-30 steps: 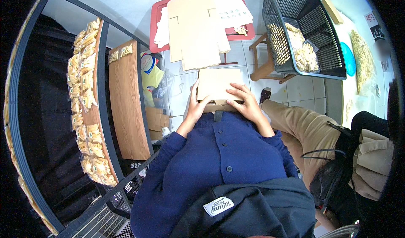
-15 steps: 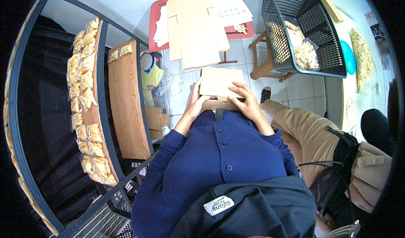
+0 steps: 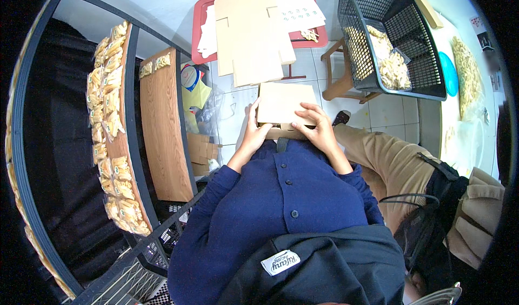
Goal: The person folds a cardboard flat along its pre-scored lines to form a small box, places two plastic bags of snacks into the box, and then closes the lid.
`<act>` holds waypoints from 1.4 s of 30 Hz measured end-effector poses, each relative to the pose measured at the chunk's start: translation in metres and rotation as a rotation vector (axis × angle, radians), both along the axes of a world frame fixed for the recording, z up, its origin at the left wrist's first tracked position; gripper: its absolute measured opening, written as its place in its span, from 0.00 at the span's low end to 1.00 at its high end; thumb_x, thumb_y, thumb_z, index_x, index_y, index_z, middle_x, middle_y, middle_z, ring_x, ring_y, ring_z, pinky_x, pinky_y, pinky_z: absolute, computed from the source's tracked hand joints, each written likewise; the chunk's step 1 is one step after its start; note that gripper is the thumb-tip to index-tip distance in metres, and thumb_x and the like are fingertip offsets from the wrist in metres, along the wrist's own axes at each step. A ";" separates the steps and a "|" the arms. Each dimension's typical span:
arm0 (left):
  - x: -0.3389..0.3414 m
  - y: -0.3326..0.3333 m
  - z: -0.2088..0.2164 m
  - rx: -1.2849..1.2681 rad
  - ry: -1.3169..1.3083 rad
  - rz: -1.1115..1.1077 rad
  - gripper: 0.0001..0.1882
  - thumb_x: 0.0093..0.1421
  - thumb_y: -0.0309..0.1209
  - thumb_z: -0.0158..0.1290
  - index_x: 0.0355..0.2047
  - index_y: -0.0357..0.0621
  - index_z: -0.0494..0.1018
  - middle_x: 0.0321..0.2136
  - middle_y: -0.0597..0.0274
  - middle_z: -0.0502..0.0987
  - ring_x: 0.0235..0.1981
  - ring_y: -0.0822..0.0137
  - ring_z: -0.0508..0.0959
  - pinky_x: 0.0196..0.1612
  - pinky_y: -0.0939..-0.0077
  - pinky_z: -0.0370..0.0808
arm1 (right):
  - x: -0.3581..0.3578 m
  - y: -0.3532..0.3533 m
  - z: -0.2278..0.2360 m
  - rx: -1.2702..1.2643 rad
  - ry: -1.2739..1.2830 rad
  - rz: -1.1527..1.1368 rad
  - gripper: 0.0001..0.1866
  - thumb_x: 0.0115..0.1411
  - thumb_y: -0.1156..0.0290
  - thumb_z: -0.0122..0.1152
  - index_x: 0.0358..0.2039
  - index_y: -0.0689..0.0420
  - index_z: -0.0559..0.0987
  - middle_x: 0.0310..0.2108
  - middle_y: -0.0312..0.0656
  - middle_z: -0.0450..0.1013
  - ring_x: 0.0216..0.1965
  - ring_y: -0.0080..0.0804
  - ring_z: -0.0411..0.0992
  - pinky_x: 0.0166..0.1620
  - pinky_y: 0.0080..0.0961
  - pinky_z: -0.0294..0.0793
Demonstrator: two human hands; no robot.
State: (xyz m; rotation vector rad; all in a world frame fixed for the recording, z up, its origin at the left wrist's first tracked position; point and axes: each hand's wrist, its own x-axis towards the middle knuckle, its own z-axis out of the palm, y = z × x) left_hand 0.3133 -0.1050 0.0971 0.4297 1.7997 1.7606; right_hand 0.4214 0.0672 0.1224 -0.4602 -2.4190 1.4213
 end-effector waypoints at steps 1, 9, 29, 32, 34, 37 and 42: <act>0.000 0.001 0.001 -0.002 -0.011 -0.003 0.39 0.49 0.19 0.49 0.62 0.43 0.48 0.58 0.54 0.55 0.59 0.62 0.57 0.60 0.71 0.56 | 0.000 0.000 0.000 0.008 0.004 -0.003 0.20 0.43 0.61 0.70 0.34 0.59 0.80 0.46 0.51 0.70 0.50 0.46 0.66 0.52 0.36 0.65; 0.000 0.003 0.008 0.014 0.005 -0.043 0.40 0.48 0.20 0.49 0.62 0.44 0.47 0.59 0.54 0.54 0.61 0.62 0.55 0.61 0.70 0.53 | 0.001 -0.001 -0.001 0.029 0.024 -0.035 0.20 0.42 0.61 0.71 0.33 0.59 0.79 0.45 0.50 0.70 0.50 0.46 0.66 0.52 0.36 0.66; 0.004 0.001 0.007 -0.028 -0.125 -0.015 0.38 0.52 0.28 0.54 0.60 0.45 0.48 0.55 0.51 0.56 0.56 0.60 0.59 0.56 0.71 0.60 | 0.009 0.002 -0.005 0.070 -0.030 0.065 0.21 0.42 0.60 0.70 0.36 0.58 0.79 0.47 0.49 0.67 0.51 0.46 0.64 0.53 0.37 0.65; 0.004 0.004 -0.002 -0.063 -0.114 0.069 0.35 0.53 0.30 0.55 0.59 0.44 0.50 0.53 0.50 0.57 0.55 0.61 0.61 0.55 0.72 0.61 | 0.011 0.003 -0.006 0.051 -0.036 0.106 0.20 0.44 0.61 0.69 0.37 0.56 0.79 0.49 0.48 0.66 0.53 0.46 0.62 0.55 0.38 0.63; 0.008 0.002 -0.006 -0.036 -0.143 0.069 0.34 0.53 0.31 0.54 0.57 0.44 0.52 0.52 0.49 0.58 0.54 0.61 0.61 0.54 0.72 0.61 | 0.013 0.005 -0.006 0.032 -0.048 0.143 0.19 0.46 0.62 0.67 0.39 0.54 0.80 0.50 0.47 0.65 0.54 0.46 0.60 0.56 0.38 0.61; 0.008 0.000 -0.011 -0.044 -0.084 0.065 0.33 0.52 0.30 0.54 0.57 0.42 0.52 0.52 0.50 0.59 0.53 0.62 0.62 0.54 0.73 0.61 | 0.016 0.007 -0.007 0.030 -0.064 0.209 0.17 0.49 0.64 0.64 0.41 0.49 0.80 0.52 0.46 0.64 0.56 0.46 0.58 0.58 0.39 0.58; 0.008 -0.001 -0.013 -0.082 -0.125 0.073 0.33 0.52 0.29 0.54 0.56 0.40 0.53 0.51 0.50 0.59 0.52 0.62 0.63 0.54 0.73 0.61 | 0.021 0.010 -0.010 0.061 -0.073 0.282 0.17 0.52 0.68 0.60 0.44 0.43 0.79 0.54 0.45 0.63 0.58 0.46 0.56 0.63 0.42 0.49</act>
